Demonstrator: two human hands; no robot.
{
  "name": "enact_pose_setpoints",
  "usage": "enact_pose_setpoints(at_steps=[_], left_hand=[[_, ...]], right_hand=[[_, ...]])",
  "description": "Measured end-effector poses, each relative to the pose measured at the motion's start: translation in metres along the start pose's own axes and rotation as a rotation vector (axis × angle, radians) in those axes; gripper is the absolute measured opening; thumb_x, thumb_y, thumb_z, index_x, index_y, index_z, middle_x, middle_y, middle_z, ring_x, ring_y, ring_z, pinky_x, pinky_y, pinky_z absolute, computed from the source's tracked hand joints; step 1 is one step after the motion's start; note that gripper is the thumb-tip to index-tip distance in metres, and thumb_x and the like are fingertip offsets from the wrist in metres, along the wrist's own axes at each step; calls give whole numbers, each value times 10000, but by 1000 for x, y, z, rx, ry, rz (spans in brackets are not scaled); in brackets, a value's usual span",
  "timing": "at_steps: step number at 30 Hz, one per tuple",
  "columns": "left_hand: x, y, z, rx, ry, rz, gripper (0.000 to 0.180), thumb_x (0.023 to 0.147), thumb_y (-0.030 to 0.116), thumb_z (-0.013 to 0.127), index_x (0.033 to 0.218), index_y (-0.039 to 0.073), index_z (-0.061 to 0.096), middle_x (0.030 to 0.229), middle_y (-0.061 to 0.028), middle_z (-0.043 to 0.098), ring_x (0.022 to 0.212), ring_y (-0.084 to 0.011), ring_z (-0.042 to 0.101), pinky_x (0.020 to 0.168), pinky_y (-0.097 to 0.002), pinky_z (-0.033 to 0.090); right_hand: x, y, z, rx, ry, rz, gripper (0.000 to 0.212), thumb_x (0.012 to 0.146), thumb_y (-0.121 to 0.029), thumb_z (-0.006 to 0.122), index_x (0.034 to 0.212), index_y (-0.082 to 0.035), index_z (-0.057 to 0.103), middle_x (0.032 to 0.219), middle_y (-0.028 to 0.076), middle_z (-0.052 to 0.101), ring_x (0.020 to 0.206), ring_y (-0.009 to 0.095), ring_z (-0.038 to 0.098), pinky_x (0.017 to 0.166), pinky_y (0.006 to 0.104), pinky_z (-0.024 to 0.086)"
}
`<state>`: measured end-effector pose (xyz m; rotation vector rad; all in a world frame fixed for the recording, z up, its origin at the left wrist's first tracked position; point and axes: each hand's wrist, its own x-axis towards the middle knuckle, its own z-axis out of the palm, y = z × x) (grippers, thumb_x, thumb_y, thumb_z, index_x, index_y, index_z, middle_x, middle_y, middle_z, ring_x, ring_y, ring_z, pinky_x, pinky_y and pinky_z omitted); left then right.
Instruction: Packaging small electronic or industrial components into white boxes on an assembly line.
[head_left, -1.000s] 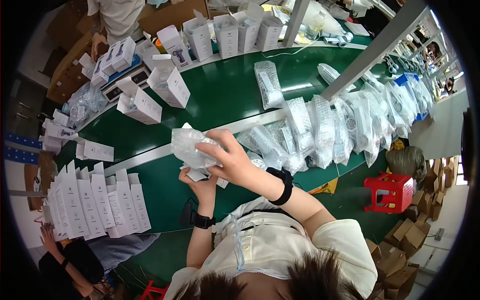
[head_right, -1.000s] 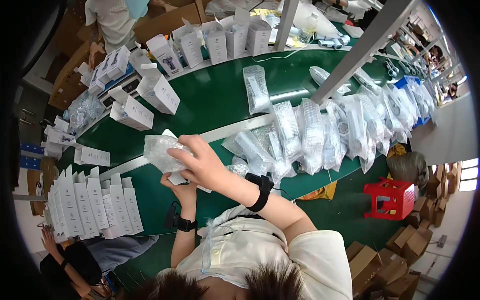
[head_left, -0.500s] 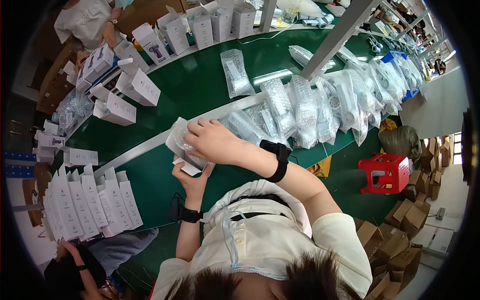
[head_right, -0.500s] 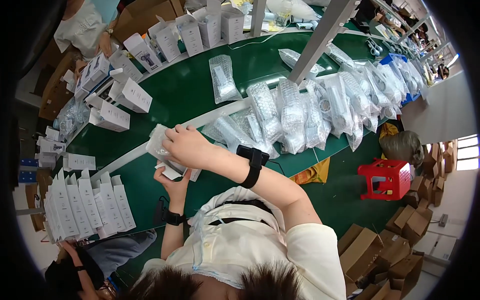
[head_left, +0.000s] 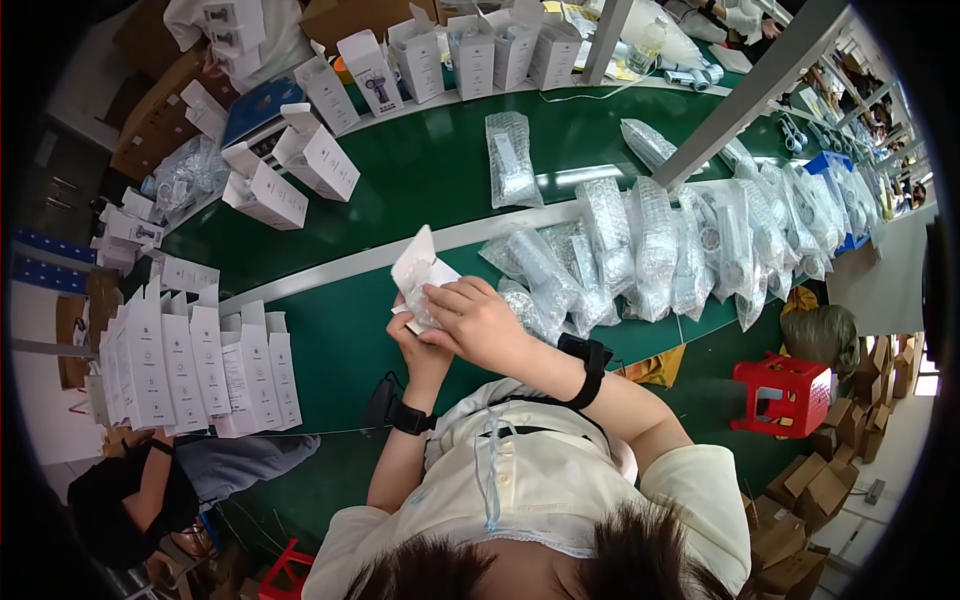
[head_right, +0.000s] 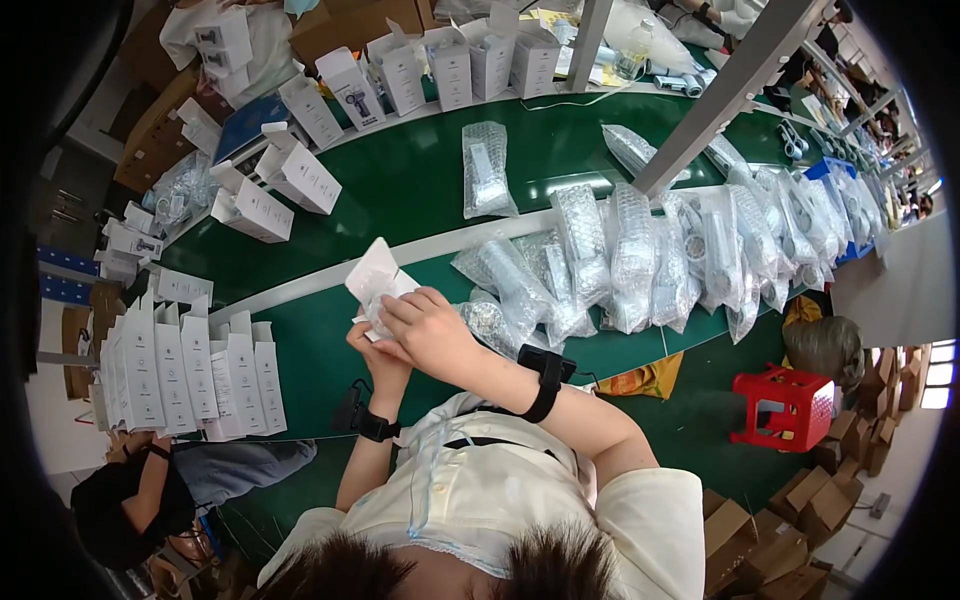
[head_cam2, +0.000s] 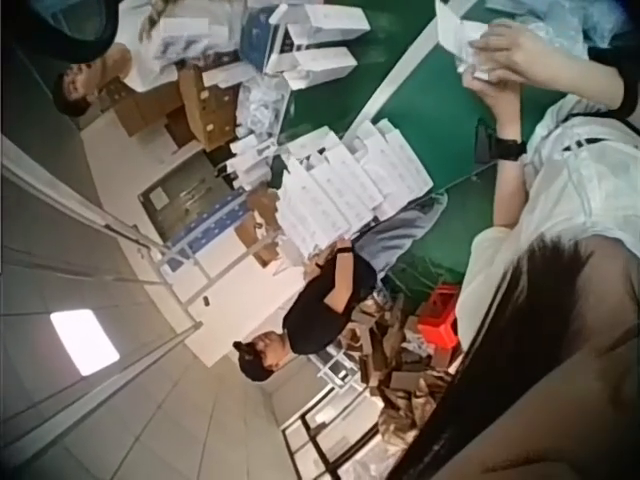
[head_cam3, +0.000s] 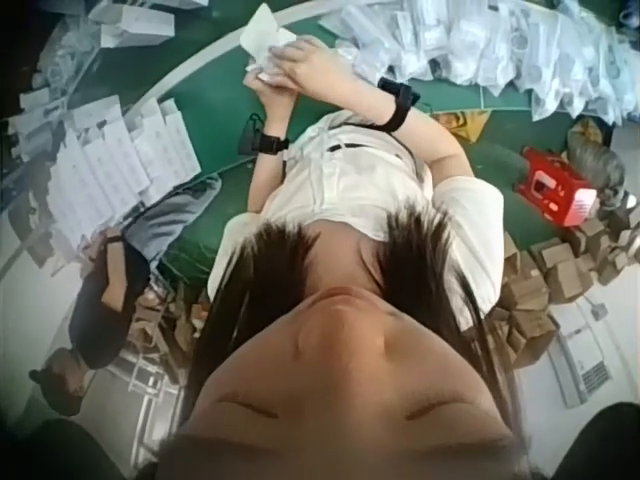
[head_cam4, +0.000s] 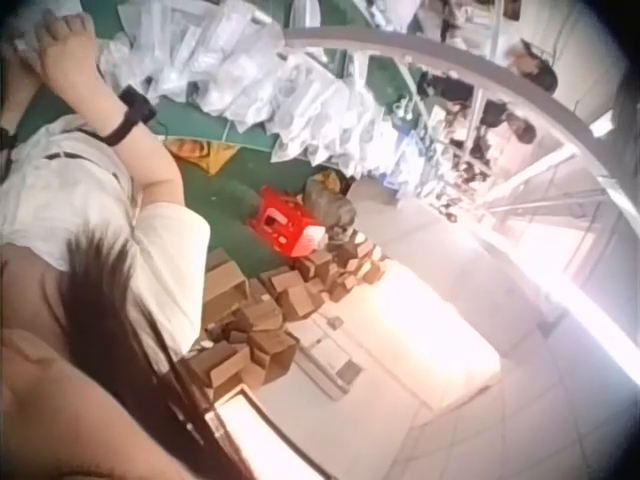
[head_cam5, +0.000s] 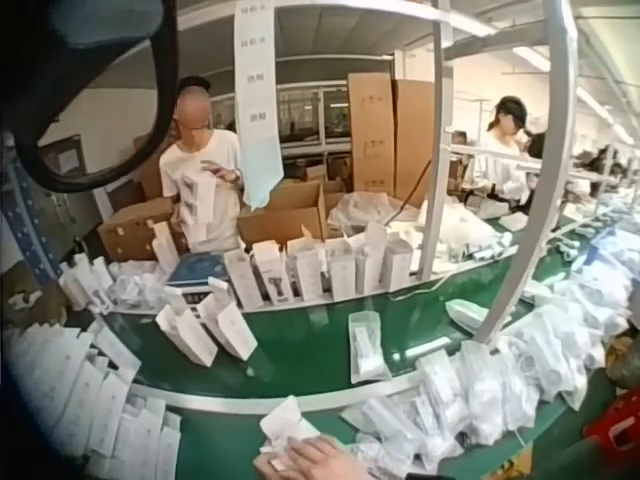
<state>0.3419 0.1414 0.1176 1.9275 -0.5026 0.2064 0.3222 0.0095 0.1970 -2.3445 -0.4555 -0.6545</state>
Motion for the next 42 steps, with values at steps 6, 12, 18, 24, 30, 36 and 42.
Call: enact_pose_setpoints(at_steps=[6, 12, 18, 24, 30, 36, 42], left_hand=[[-8, 0, -19, -84, 10, 32, 708, 623, 60, 755, 1090, 90, 225, 1239, -224, 306, 1086, -331, 431, 918, -408, 348], [12, 34, -52, -15, -117, -21, 699, 615, 70, 753, 1129, 88, 279, 1234, -198, 315, 1093, -315, 422, 912, -389, 348], [48, 78, -52, 196, -306, -71, 515, 633, 38, 698, 1100, 76, 483, 1106, -134, 428, 1029, -292, 458, 881, -344, 363], [60, 75, -64, 135, -433, -100, 400, 657, -9, 634, 1039, 76, 550, 1009, -129, 470, 971, -310, 484, 847, -342, 383], [64, 88, -55, 174, -384, -162, 425, 665, -90, 545, 1049, 92, 558, 1033, -146, 466, 969, -331, 509, 816, -355, 424], [64, 90, -53, 192, -372, -213, 433, 655, -106, 507, 1043, 81, 554, 991, -142, 469, 935, -321, 511, 794, -338, 424], [68, 83, -52, 127, -429, -174, 424, 651, -97, 501, 1041, 62, 549, 952, -123, 494, 875, -292, 527, 766, -317, 428]], right_hand=[[-1, 1, -27, 114, -144, 54, 277, 724, -214, 653, 941, -47, 605, 1027, 78, 571, 922, 267, 536, 789, 354, 445], [-133, 73, -113, -163, -381, 1010, 163, 728, -143, 546, 775, 0, 609, 700, 200, 583, 627, 355, 567, 593, 389, 462], [-277, 134, -119, -820, -67, 1176, 301, 656, -164, 629, 897, 13, 593, 848, 208, 567, 784, 366, 549, 695, 421, 439], [-328, 174, -101, -751, 208, 1205, 460, 615, -157, 675, 1018, 15, 537, 903, 212, 547, 694, 358, 553, 654, 402, 457], [-277, 132, -119, -40, 675, 1534, 294, 654, -91, 631, 915, 6, 539, 774, 102, 561, 521, 199, 509, 491, 281, 400], [-173, 73, -177, -573, 111, 1379, 222, 656, 50, 539, 876, 20, 519, 848, 95, 511, 610, 177, 542, 574, 305, 446], [-4, 42, -149, 284, -286, 580, 305, 616, 75, 464, 893, -38, 524, 874, 109, 497, 697, 293, 540, 621, 324, 442]])
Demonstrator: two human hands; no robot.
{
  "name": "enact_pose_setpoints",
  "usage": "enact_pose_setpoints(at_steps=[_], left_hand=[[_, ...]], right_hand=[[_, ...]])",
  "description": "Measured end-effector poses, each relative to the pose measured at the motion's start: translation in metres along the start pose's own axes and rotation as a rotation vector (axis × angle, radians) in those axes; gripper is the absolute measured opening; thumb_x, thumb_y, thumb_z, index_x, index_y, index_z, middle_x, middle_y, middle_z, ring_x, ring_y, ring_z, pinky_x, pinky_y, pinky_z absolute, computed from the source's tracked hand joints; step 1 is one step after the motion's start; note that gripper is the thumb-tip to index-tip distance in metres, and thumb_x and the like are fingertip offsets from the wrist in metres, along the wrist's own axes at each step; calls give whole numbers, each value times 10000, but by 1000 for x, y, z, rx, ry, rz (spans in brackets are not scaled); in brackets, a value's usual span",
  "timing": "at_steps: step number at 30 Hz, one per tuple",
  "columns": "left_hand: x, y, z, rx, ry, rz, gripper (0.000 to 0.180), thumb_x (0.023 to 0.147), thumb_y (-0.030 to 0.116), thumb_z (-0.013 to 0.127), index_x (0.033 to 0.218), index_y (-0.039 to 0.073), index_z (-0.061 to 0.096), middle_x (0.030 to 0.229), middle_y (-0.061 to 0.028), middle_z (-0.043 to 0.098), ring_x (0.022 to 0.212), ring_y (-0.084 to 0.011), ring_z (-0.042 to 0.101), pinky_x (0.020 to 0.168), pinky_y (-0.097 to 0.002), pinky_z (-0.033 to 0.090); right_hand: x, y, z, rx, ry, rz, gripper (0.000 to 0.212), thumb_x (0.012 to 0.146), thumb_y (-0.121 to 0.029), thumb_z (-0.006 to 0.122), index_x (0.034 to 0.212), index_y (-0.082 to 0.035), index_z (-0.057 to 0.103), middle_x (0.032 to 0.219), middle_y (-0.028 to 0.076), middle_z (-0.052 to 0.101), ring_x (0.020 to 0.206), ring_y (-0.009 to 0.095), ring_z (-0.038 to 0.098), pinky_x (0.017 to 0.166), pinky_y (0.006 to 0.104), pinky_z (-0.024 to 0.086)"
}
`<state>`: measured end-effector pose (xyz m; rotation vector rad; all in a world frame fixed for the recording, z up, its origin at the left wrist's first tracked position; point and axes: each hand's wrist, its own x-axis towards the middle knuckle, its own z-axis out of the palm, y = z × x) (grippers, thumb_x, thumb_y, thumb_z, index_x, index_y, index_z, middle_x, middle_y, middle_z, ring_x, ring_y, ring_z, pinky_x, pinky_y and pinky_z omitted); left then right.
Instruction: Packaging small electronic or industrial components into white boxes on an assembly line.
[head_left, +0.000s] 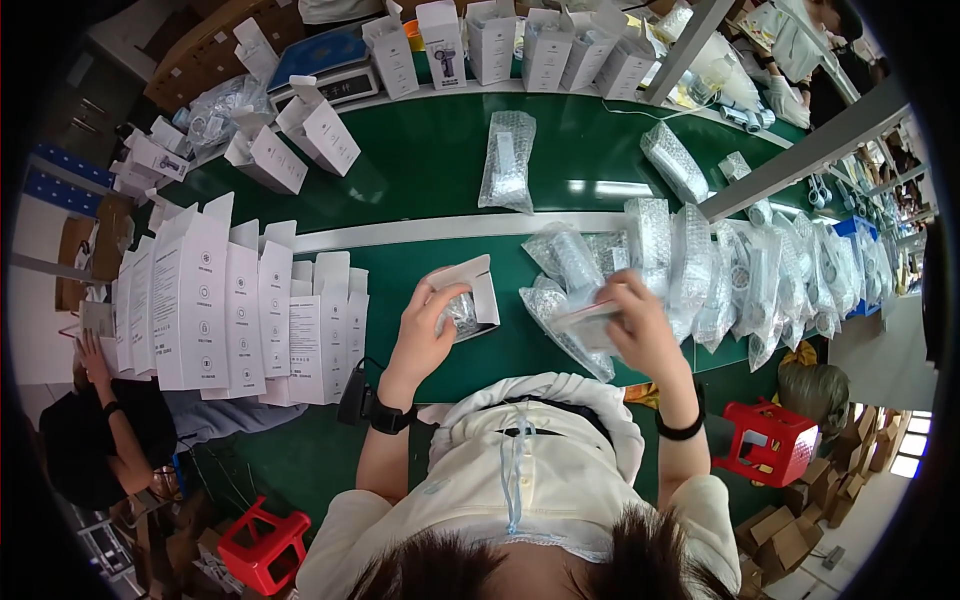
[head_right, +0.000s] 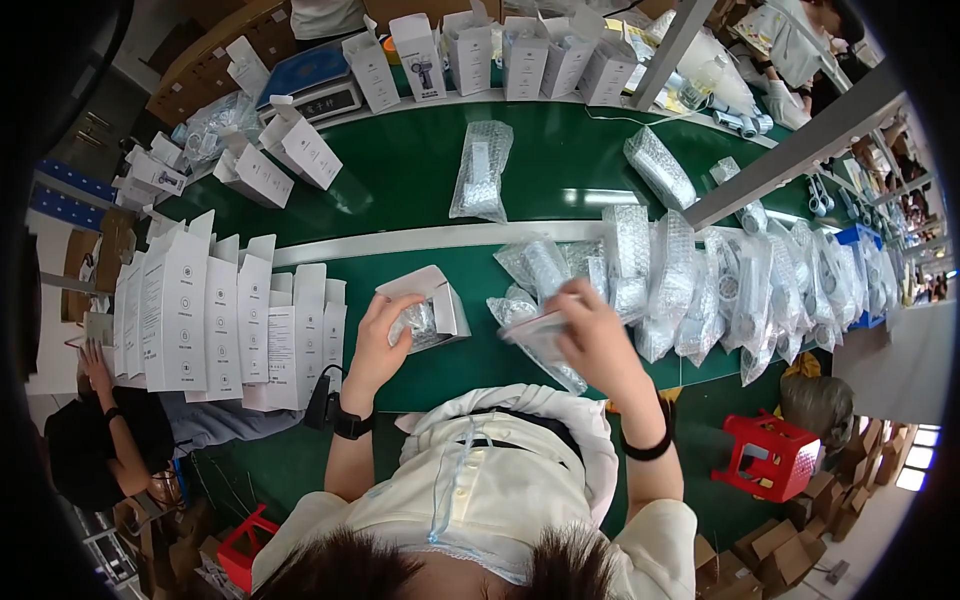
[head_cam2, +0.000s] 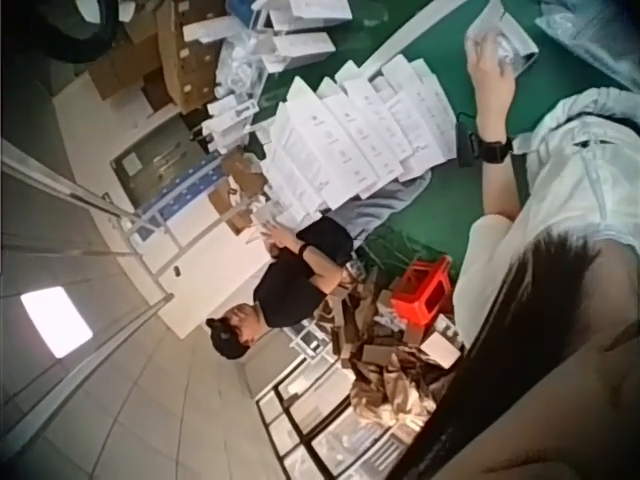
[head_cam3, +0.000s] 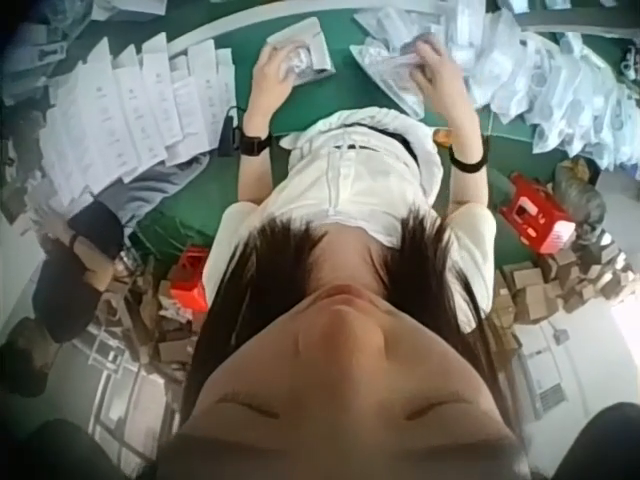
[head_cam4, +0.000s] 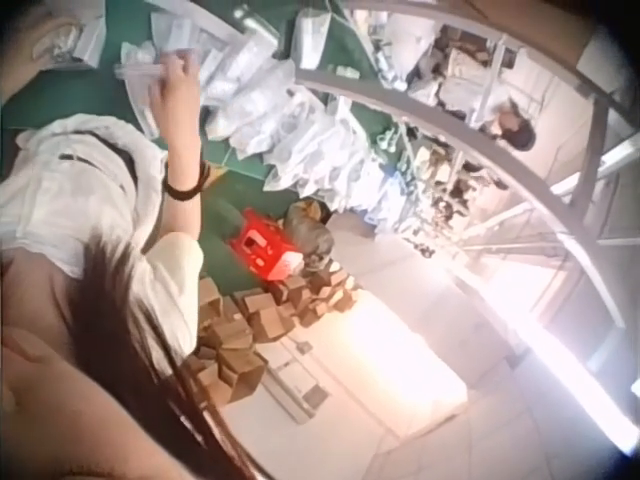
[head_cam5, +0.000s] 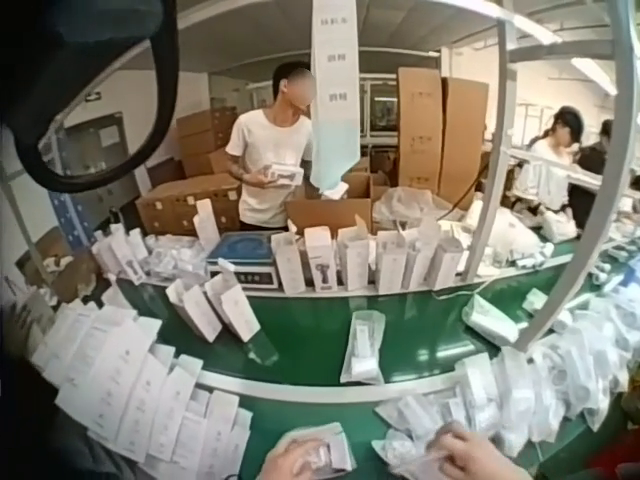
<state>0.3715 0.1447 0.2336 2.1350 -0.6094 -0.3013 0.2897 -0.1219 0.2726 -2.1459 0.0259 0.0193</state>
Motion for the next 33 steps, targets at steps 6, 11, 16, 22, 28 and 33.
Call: enact_pose_setpoints(at_steps=[6, 11, 16, 22, 28, 33], left_hand=[[5, 5, 6, -35, -74, -51, 459, 652, -99, 494, 1074, 79, 517, 1119, -153, 462, 1016, -345, 499, 830, -365, 436], [7, 8, 16, -1, -55, -61, 476, 655, -87, 510, 1102, 74, 474, 1136, -177, 446, 1011, -372, 490, 824, -385, 444], [12, 19, 26, 111, -19, -105, 494, 663, -76, 528, 1124, 76, 436, 1164, -215, 408, 1008, -398, 481, 818, -396, 448], [18, 26, 27, 127, -35, -74, 534, 643, -67, 583, 1133, 75, 426, 1157, -221, 393, 981, -385, 493, 800, -381, 455], [20, 33, 28, 130, 22, -162, 423, 590, -30, 676, 987, 58, 557, 966, -144, 465, 894, -309, 523, 755, -352, 449], [26, 36, 29, 77, 44, -196, 364, 600, -44, 665, 941, 65, 594, 909, -124, 472, 852, -285, 519, 731, -345, 443]], right_hand=[[89, -2, 72, -474, -705, -379, 365, 634, -69, 607, 992, -123, 561, 819, 109, 584, 715, 301, 603, 602, 364, 496], [105, -1, 89, -829, -915, -474, 366, 630, -81, 626, 987, -135, 568, 738, 100, 609, 720, 274, 620, 589, 381, 507], [105, 12, 58, -542, -889, -395, 208, 706, -47, 551, 909, -88, 533, 843, 88, 596, 710, 305, 605, 602, 393, 489], [84, 34, 10, 94, -422, -243, 230, 675, 58, 559, 885, -34, 565, 847, 82, 565, 745, 202, 580, 618, 296, 455], [62, 15, 6, 487, 50, -134, 236, 678, 87, 562, 885, -22, 588, 806, 32, 540, 708, 108, 531, 609, 224, 416], [60, 29, 4, 422, 137, 55, 120, 720, 49, 582, 830, 1, 576, 818, 30, 551, 728, 96, 517, 632, 214, 409]])
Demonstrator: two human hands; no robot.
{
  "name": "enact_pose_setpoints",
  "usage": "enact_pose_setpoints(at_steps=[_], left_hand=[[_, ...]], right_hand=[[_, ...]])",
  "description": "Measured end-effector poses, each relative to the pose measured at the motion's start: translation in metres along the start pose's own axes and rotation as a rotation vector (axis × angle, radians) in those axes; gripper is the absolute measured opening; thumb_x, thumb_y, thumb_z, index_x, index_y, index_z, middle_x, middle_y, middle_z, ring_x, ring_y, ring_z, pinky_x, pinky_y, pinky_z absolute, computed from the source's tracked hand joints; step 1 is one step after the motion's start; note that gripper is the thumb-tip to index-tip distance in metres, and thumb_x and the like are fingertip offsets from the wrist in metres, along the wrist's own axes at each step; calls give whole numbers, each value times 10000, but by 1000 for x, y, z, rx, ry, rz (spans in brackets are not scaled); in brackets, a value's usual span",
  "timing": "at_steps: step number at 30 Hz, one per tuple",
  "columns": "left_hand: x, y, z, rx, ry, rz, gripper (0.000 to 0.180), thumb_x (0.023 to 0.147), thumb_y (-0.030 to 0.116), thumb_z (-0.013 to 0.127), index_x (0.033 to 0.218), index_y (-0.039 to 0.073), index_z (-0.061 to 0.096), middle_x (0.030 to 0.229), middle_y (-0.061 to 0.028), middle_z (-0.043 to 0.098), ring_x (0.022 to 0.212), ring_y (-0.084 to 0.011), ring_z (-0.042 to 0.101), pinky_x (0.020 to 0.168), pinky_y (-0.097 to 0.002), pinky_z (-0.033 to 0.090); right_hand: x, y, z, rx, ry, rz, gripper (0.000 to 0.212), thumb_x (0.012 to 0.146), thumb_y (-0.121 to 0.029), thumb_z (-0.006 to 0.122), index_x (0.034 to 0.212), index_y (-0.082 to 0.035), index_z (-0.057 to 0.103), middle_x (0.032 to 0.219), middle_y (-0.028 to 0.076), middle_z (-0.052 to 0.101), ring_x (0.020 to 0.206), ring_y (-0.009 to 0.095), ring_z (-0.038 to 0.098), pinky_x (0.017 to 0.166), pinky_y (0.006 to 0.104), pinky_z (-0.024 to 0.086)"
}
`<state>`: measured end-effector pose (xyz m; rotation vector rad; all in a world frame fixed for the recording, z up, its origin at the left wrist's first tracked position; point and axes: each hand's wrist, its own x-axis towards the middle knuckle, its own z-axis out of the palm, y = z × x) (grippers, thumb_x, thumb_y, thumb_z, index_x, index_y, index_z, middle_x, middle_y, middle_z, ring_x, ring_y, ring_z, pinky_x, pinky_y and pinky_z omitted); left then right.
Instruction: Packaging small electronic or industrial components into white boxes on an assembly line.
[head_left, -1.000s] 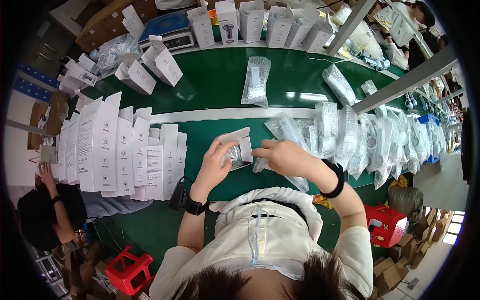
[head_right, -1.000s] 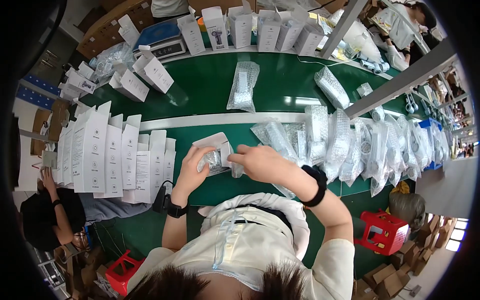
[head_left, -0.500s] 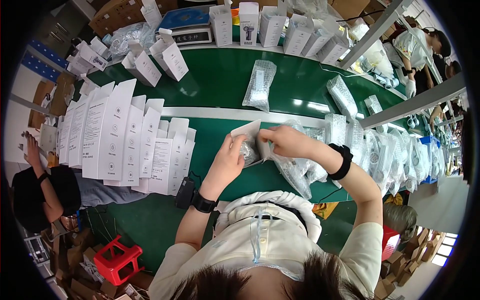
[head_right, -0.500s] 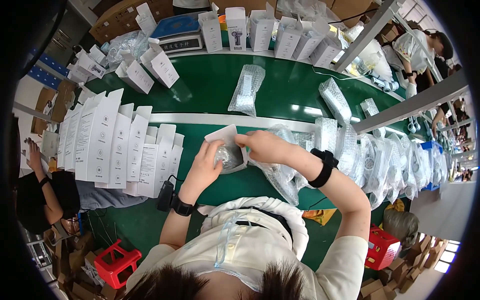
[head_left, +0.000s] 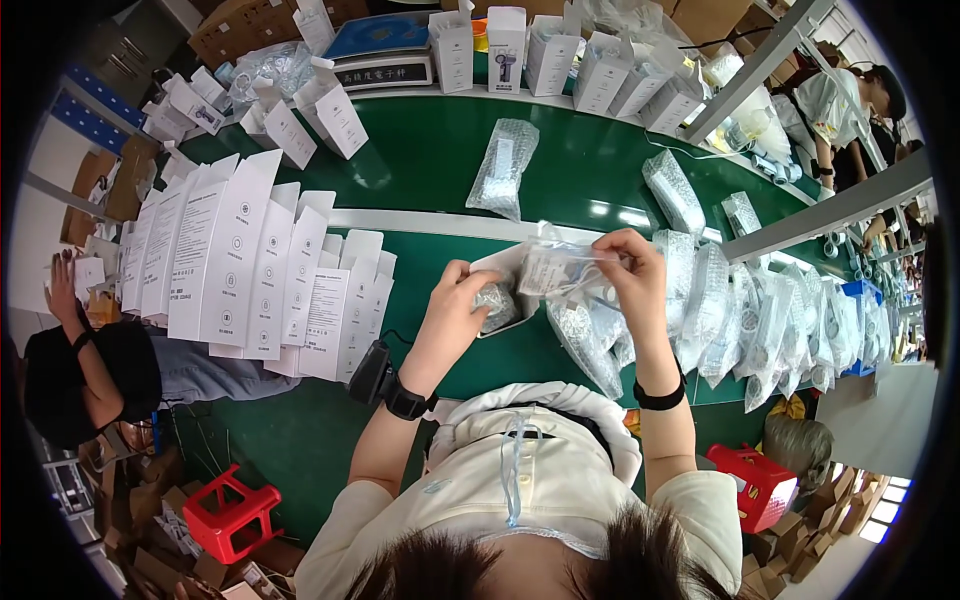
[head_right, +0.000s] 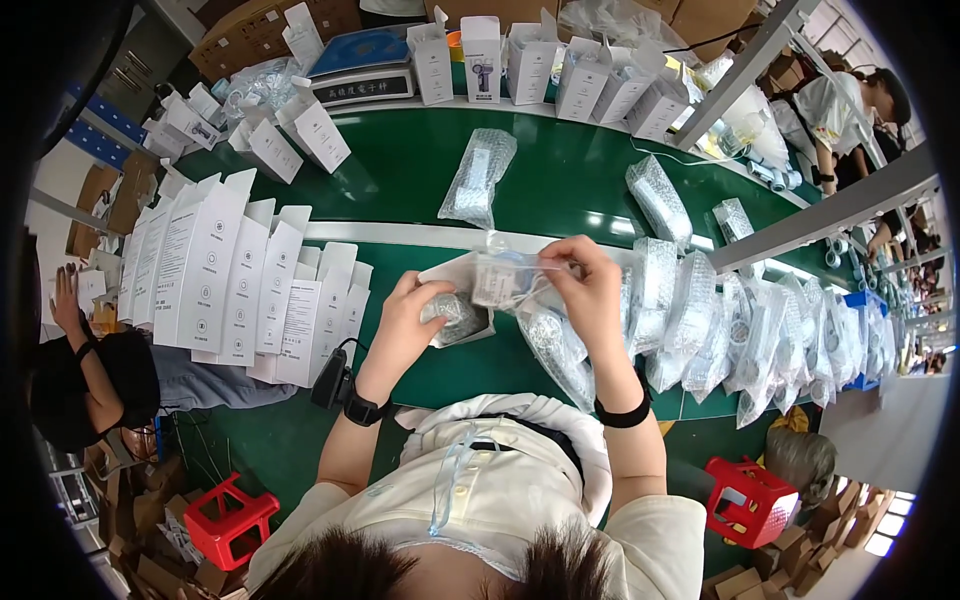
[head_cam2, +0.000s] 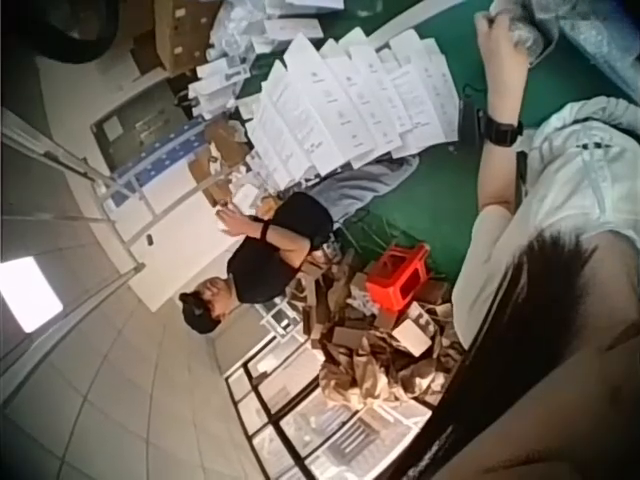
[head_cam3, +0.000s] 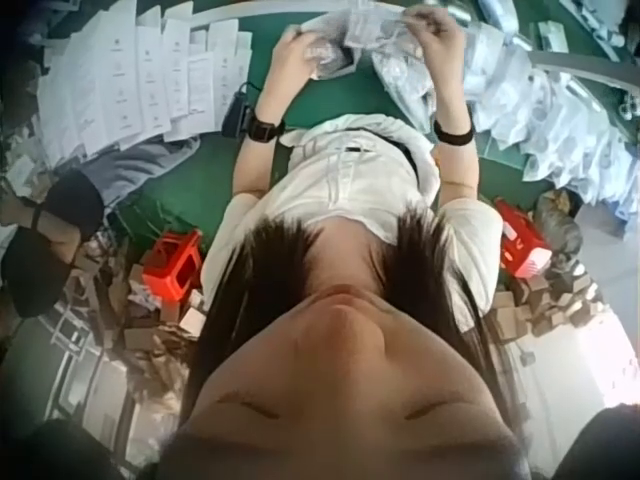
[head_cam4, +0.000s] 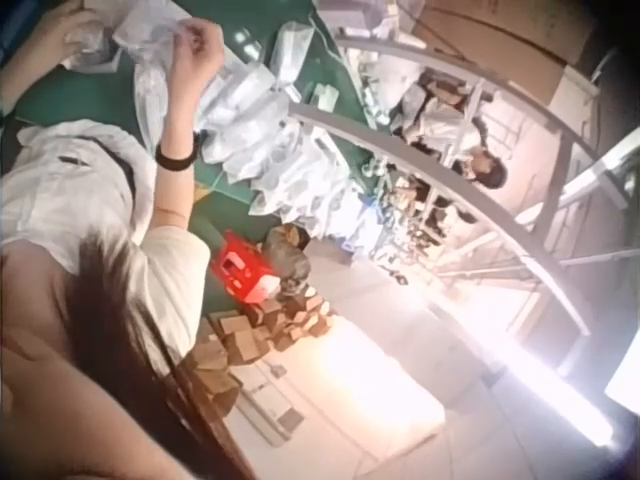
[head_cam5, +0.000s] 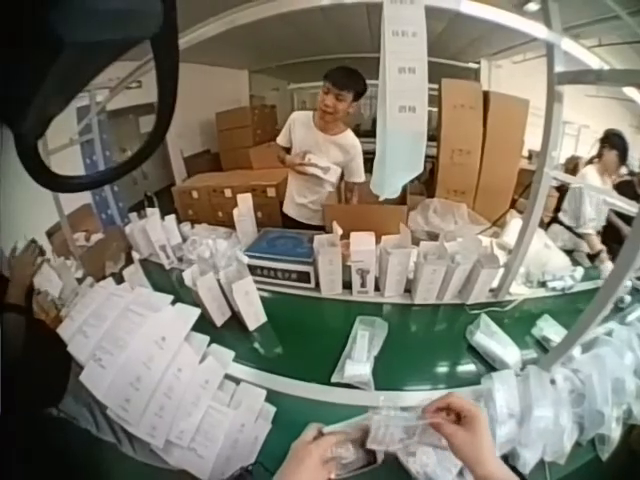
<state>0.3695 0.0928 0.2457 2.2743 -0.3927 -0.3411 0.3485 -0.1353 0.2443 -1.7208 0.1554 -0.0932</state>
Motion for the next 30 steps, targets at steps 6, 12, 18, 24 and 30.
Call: enact_pose_setpoints(at_steps=[6, 12, 18, 24, 30], left_hand=[[3, 0, 2, -17, 4, 40, 392, 601, -49, 656, 968, 73, 591, 864, -111, 469, 811, -272, 509, 721, -331, 434], [7, 0, -1, -19, -38, 32, 408, 592, -56, 653, 973, 75, 594, 869, -106, 475, 815, -269, 512, 722, -331, 433], [11, -2, 1, -58, -55, 28, 417, 593, -63, 642, 984, 76, 603, 861, -100, 487, 811, -259, 521, 723, -314, 433], [15, -9, 0, -52, -110, 18, 416, 612, -62, 644, 998, 85, 600, 933, -106, 505, 885, -268, 541, 770, -316, 452], [14, -7, 0, -95, -116, 6, 445, 593, -57, 635, 1012, 88, 600, 906, -99, 499, 855, -263, 534, 750, -308, 444]], right_hand=[[2, 14, -44, -450, -158, -231, 19, 817, 28, 512, 834, 19, 510, 843, 77, 584, 763, 129, 542, 666, 227, 417], [3, -9, 4, 111, -76, -155, 116, 850, 73, 410, 928, -11, 398, 811, 106, 575, 761, 168, 563, 682, 246, 438], [-16, 16, 69, 99, -130, -349, 132, 852, 71, 409, 945, -20, 387, 744, 110, 548, 690, 188, 571, 612, 280, 455], [-17, 36, 62, -108, -141, -351, 142, 829, 72, 444, 933, -22, 428, 747, 110, 542, 667, 241, 567, 569, 284, 448], [-13, 32, 64, -162, -193, -404, 185, 760, 45, 533, 918, -41, 491, 795, 98, 546, 698, 271, 557, 603, 319, 458]])
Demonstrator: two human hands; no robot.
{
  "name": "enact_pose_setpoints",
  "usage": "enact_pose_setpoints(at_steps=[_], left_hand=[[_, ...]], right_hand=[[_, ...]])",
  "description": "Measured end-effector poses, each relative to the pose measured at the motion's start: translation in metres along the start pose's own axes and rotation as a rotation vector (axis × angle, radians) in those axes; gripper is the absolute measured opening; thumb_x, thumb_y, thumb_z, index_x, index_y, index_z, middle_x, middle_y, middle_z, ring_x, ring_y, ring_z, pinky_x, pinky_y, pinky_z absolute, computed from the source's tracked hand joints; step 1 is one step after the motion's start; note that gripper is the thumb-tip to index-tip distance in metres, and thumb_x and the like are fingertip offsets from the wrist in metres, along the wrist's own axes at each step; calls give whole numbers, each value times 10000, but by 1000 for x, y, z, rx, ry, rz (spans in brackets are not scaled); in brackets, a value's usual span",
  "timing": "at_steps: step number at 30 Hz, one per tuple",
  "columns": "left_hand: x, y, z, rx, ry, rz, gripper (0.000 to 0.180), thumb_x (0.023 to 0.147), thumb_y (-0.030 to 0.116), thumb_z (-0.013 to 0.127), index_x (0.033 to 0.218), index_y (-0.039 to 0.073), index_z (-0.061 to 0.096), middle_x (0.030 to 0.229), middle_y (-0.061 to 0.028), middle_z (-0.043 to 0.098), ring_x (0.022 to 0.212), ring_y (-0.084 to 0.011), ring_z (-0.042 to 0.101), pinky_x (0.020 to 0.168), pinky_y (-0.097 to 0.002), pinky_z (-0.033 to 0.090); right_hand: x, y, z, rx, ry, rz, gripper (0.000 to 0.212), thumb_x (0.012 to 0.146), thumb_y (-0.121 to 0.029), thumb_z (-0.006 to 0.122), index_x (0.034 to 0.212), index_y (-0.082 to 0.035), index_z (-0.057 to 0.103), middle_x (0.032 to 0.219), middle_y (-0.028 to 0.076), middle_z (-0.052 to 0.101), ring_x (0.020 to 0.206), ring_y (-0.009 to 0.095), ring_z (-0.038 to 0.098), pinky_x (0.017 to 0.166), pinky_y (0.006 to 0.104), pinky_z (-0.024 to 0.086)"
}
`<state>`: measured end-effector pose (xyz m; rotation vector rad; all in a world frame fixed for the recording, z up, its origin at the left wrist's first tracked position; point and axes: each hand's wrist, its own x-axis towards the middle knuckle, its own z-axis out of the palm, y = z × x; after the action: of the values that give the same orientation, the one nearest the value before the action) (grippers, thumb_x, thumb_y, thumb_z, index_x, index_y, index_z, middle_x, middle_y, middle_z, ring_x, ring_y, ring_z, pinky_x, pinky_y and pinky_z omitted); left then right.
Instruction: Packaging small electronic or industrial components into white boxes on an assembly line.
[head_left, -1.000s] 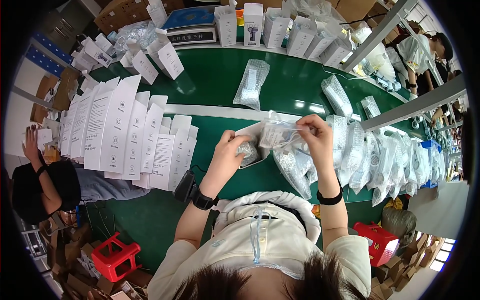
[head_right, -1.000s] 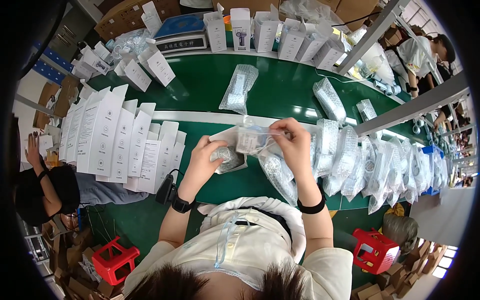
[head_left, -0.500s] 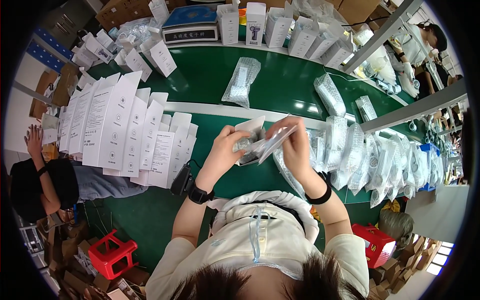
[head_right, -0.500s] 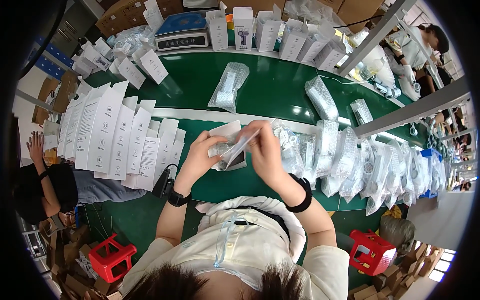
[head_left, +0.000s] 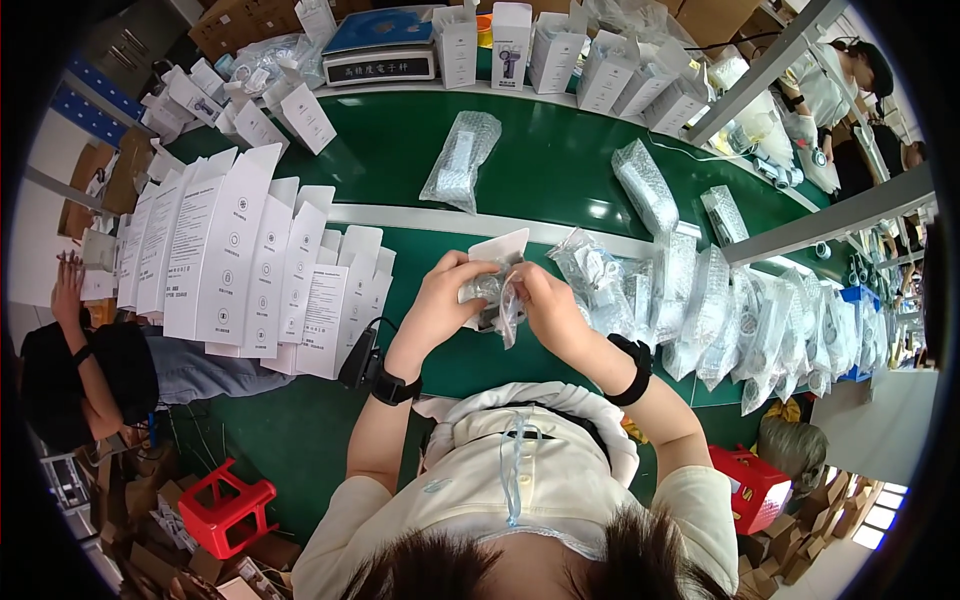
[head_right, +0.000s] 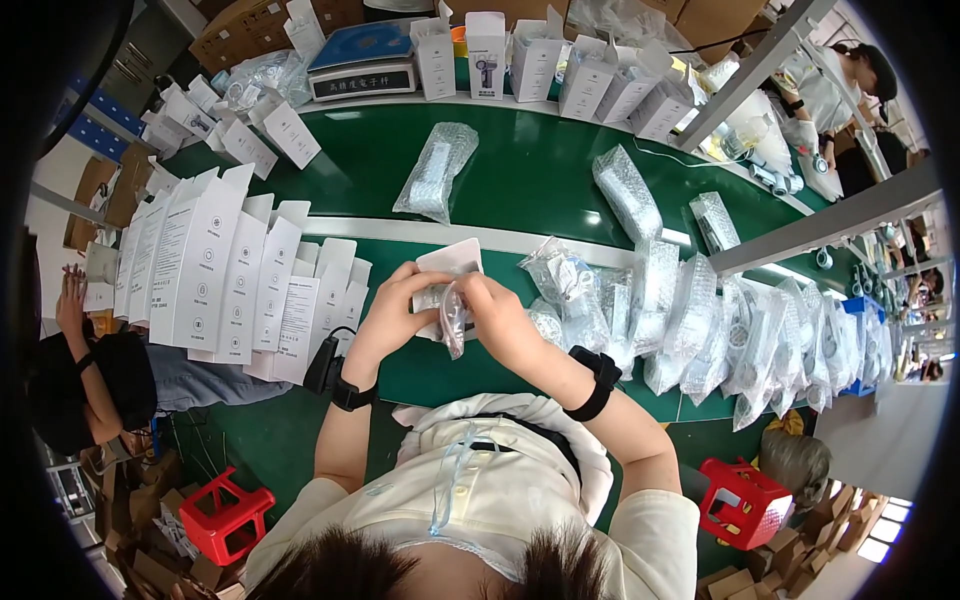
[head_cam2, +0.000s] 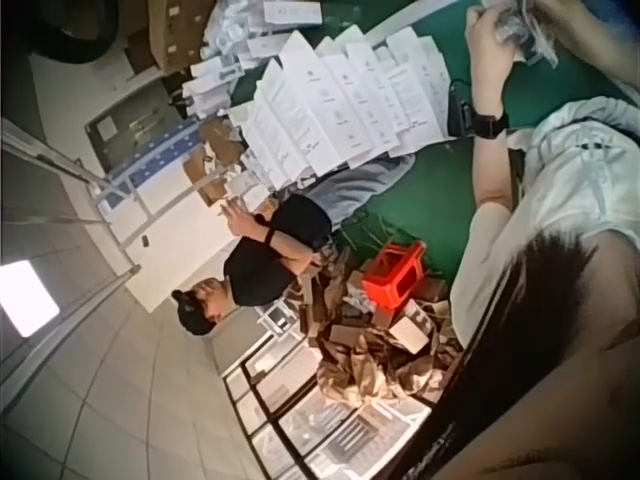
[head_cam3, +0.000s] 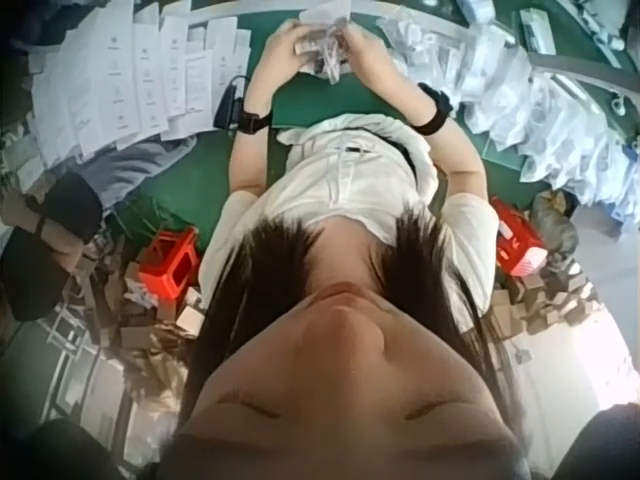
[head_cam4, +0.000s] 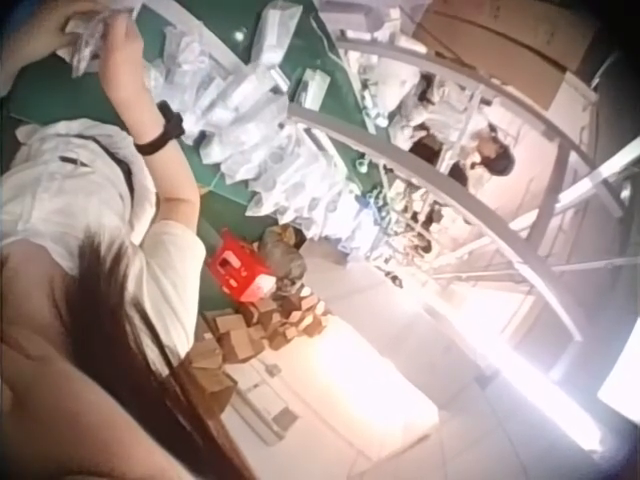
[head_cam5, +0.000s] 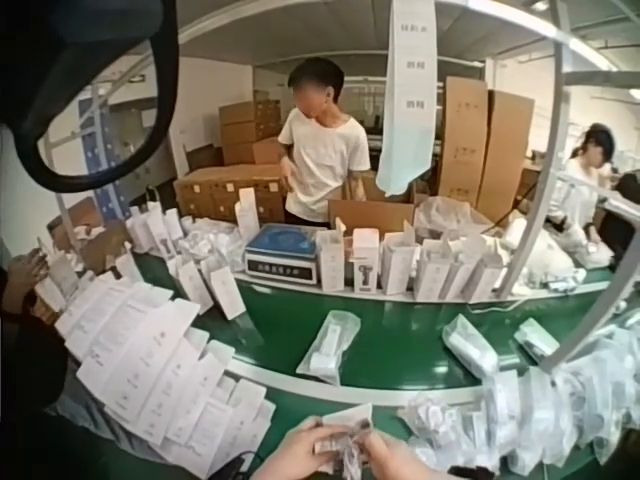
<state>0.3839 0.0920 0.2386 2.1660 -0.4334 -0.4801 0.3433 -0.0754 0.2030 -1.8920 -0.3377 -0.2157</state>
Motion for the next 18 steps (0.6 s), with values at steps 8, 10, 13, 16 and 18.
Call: enact_pose_setpoints(at_steps=[8, 10, 13, 16, 18], left_hand=[[-4, -2, 5, -1, 1, 26, 440, 579, -62, 632, 994, 84, 609, 889, -93, 497, 823, -249, 525, 725, -307, 440], [-6, -4, 7, -8, 16, 44, 442, 568, -63, 634, 986, 79, 614, 861, -88, 498, 796, -238, 519, 705, -303, 434], [-8, -5, 8, 19, 58, 59, 424, 574, -72, 637, 970, 80, 621, 865, -92, 502, 794, -239, 519, 708, -304, 434], [-7, -4, 9, -3, 81, 65, 410, 581, -74, 643, 961, 79, 624, 856, -91, 503, 798, -242, 522, 709, -302, 436], [-6, -3, 10, -12, 92, 69, 403, 585, -74, 646, 957, 79, 626, 852, -91, 503, 800, -243, 523, 710, -301, 437]], right_hand=[[-3, 2, -3, -447, -139, -428, 236, 644, -74, 629, 870, -33, 572, 876, 76, 552, 859, 228, 548, 751, 352, 436], [-8, -1, -3, -407, -133, -455, 234, 640, -82, 633, 860, -26, 575, 865, 76, 552, 849, 228, 546, 755, 347, 436], [-13, -6, -3, -331, -118, -508, 234, 633, -97, 643, 841, -11, 580, 843, 75, 553, 828, 227, 542, 762, 337, 438], [-18, -6, 4, -404, -153, -478, 209, 624, -114, 654, 798, -15, 597, 816, 70, 554, 799, 223, 543, 761, 325, 445], [-20, -5, 5, -408, -170, -472, 193, 625, -115, 654, 781, -17, 595, 807, 68, 557, 798, 221, 545, 755, 325, 445]])
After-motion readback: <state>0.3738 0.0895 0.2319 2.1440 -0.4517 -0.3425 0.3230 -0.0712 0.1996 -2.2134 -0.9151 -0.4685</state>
